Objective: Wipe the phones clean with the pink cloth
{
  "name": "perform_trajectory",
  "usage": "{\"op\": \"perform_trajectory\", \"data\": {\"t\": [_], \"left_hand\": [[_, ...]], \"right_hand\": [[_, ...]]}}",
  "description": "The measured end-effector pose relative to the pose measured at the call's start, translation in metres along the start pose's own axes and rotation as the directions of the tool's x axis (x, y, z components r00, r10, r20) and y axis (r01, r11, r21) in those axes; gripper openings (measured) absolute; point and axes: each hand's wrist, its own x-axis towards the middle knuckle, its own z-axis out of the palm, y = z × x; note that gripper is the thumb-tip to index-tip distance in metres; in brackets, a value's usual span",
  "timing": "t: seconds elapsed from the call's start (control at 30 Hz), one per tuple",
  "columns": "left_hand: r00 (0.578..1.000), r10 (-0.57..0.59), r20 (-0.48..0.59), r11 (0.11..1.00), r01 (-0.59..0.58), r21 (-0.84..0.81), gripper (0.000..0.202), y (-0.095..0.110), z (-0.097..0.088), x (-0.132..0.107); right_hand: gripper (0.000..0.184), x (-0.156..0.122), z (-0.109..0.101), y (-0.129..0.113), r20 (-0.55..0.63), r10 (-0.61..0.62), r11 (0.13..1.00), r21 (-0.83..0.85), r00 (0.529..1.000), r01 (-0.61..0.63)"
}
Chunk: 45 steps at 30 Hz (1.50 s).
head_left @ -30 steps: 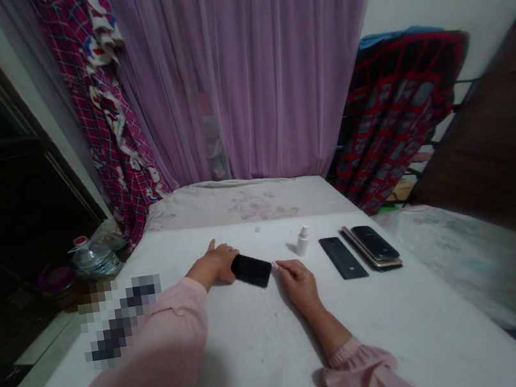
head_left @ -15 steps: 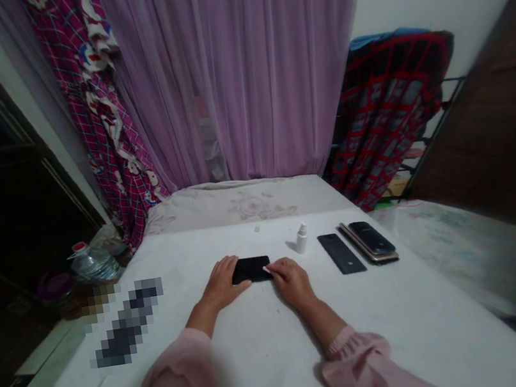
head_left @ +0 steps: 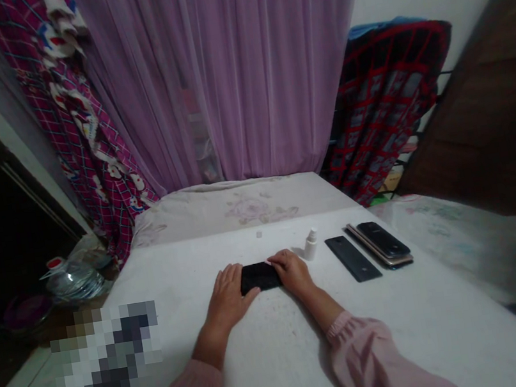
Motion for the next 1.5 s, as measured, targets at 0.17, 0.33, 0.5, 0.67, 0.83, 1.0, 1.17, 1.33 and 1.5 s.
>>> {"op": "perform_trajectory", "data": {"t": [0.17,0.33,0.5,0.67,0.83,1.0,1.17,1.33,1.5], "left_hand": [[1.0,0.018,-0.021,0.999,-0.018,-0.031,0.062,-0.004,0.001,0.005],[0.999,0.03,-0.014,0.998,-0.03,-0.051,0.064,-0.008,0.005,0.006],[0.998,0.032,-0.05,0.998,-0.035,-0.061,0.063,-0.009,0.007,0.006],[0.999,0.007,-0.049,0.999,-0.01,-0.046,0.062,-0.005,0.005,0.005],[0.997,0.003,-0.077,0.999,-0.008,-0.053,0.059,-0.002,0.002,0.006],[0.997,0.002,-0.072,0.999,-0.005,-0.044,0.06,-0.002,0.003,0.006],[0.999,0.008,-0.051,0.999,-0.01,-0.039,0.059,-0.003,0.002,0.007],[0.998,0.026,-0.054,0.998,-0.029,-0.048,0.06,-0.004,0.002,0.007],[0.995,0.026,-0.094,0.998,-0.03,-0.049,0.058,-0.003,0.004,0.007]], "right_hand": [[0.023,-0.013,-0.007,-0.002,0.023,-0.082,0.996,0.024,0.996,0.081],[0.026,-0.037,-0.019,-0.004,0.073,-0.161,0.984,0.094,0.984,0.154],[0.023,-0.013,-0.008,0.002,0.065,-0.111,0.991,0.083,0.992,0.105],[0.025,0.022,0.009,0.007,0.061,-0.06,0.998,0.039,0.996,0.057],[0.023,0.008,-0.001,0.009,0.073,-0.133,0.987,0.099,0.988,0.126],[0.024,-0.024,-0.02,0.009,0.1,-0.221,0.963,0.183,0.97,0.2],[0.023,-0.008,-0.011,0.01,0.107,-0.184,0.973,0.164,0.977,0.165],[0.024,0.023,0.009,0.013,0.081,-0.08,0.993,0.089,0.994,0.072],[0.023,0.012,0.004,0.008,0.067,-0.085,0.992,0.098,0.994,0.078]]}}
